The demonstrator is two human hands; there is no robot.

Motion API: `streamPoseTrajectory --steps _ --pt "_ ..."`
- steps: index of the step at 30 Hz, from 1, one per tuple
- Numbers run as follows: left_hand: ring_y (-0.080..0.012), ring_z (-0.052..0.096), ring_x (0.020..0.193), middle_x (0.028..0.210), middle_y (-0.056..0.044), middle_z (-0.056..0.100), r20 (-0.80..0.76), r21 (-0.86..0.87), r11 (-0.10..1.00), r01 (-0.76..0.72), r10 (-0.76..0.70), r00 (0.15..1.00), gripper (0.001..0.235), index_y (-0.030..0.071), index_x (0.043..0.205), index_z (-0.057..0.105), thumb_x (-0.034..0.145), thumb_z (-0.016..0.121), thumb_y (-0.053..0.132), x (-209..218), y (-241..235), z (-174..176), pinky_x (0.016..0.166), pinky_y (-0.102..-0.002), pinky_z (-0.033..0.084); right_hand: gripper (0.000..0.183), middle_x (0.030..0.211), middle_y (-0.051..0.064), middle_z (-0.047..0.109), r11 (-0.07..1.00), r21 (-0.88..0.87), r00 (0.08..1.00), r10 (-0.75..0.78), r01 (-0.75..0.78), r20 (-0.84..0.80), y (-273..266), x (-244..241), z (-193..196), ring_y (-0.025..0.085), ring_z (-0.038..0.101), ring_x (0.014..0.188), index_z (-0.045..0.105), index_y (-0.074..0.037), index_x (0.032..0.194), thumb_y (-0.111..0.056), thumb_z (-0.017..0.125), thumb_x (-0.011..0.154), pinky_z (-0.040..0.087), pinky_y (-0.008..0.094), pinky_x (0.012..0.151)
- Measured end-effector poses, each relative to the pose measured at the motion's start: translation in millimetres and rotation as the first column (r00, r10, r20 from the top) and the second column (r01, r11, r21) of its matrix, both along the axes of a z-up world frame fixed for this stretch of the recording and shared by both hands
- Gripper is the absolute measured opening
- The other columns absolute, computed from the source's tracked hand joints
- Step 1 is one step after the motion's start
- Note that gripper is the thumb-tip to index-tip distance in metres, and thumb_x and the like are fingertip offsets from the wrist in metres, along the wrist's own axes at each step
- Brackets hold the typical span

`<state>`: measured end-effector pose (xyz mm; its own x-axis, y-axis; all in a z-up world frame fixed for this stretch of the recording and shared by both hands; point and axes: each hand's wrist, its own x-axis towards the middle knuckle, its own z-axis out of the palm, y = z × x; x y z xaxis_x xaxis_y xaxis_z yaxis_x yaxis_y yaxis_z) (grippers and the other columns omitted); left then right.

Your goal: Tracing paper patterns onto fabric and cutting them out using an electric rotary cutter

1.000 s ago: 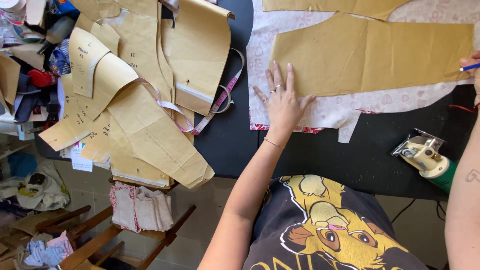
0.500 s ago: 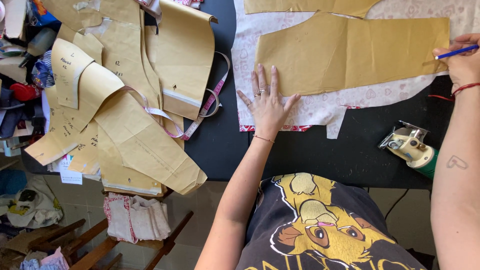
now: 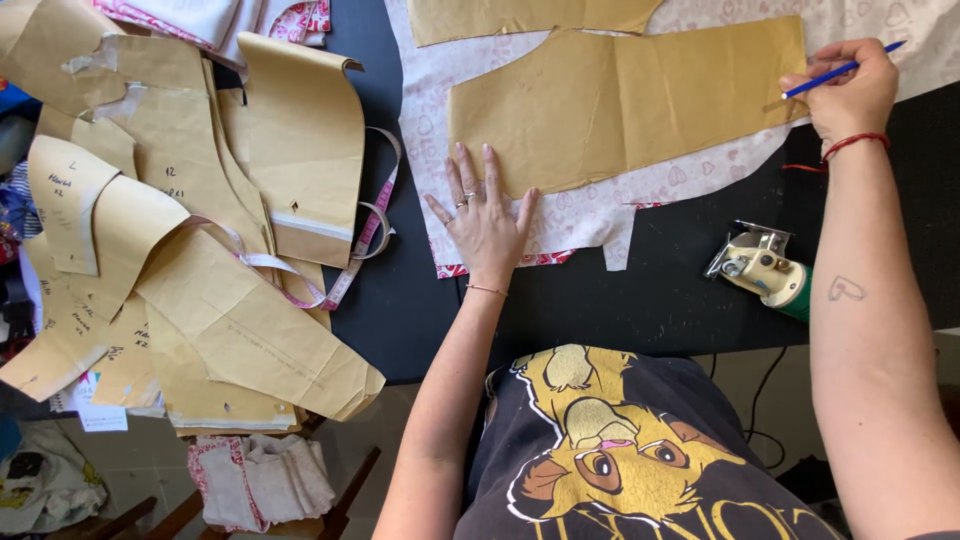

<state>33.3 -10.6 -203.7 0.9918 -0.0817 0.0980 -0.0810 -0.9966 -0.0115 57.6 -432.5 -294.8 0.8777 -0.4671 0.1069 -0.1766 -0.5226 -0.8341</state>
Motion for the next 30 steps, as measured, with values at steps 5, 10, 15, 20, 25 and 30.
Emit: streamPoseTrajectory --steps 5,10,15,20,25,30 --pt "-0.0221 0.016 0.134 0.143 -0.007 0.014 0.004 0.000 1.000 0.004 -0.004 1.000 0.072 0.022 0.137 0.024 0.082 0.038 0.066 0 -1 2 0.103 -0.057 0.013 0.040 0.085 0.006 0.063 1.000 -0.005 1.000 -0.010 0.010 -0.025 3 -3 8 0.009 0.064 0.080 0.055 -0.009 0.095 0.000 0.085 0.071 0.056 0.022 0.064" --pt "-0.0226 0.017 0.133 0.143 -0.007 0.016 0.019 0.002 1.000 0.000 0.000 1.000 0.073 0.022 0.136 0.025 0.081 0.040 0.066 1 0 3 0.102 -0.057 0.016 0.039 0.088 0.005 0.062 1.000 -0.012 0.998 0.002 -0.003 -0.056 0 -3 2 0.007 0.061 0.079 0.055 -0.010 0.096 0.000 0.084 0.071 0.052 0.020 0.061" --pt "-0.0217 0.016 0.134 0.143 -0.005 0.016 0.014 0.025 1.000 -0.007 0.006 1.000 0.073 0.023 0.137 0.024 0.081 0.038 0.067 1 -1 7 0.103 -0.055 0.017 0.037 0.089 0.005 0.062 0.998 -0.058 0.998 0.015 -0.019 -0.065 -1 -4 2 0.009 0.061 0.080 0.056 -0.010 0.097 0.000 0.084 0.074 0.053 0.021 0.062" --pt "-0.0222 0.019 0.133 0.142 -0.006 0.018 0.038 0.015 1.000 -0.009 0.009 0.999 0.073 0.022 0.136 0.026 0.080 0.040 0.067 1 -1 5 0.102 -0.056 0.020 0.037 0.090 0.005 0.062 0.996 -0.078 0.999 0.037 -0.039 -0.024 -7 -4 -8 0.009 0.059 0.079 0.057 -0.008 0.098 0.002 0.085 0.075 0.051 0.021 0.062" --pt "-0.0225 0.020 0.133 0.142 -0.006 0.019 0.040 -0.006 1.000 -0.002 0.003 0.999 0.071 0.021 0.136 0.026 0.081 0.039 0.065 1 0 7 0.102 -0.056 0.020 0.037 0.088 0.007 0.062 0.997 -0.059 0.999 0.041 -0.041 -0.007 -7 -3 -9 0.010 0.062 0.081 0.057 -0.007 0.097 0.003 0.085 0.076 0.054 0.021 0.066" --pt "-0.0217 0.018 0.133 0.142 -0.006 0.017 0.029 0.011 1.000 -0.015 0.015 0.999 0.073 0.022 0.136 0.027 0.080 0.041 0.067 1 2 8 0.103 -0.054 0.017 0.038 0.087 0.006 0.060 0.998 -0.062 0.997 0.022 -0.027 -0.079 -9 -1 -15 0.009 0.060 0.076 0.053 -0.009 0.102 -0.001 0.082 0.079 0.052 0.020 0.065"
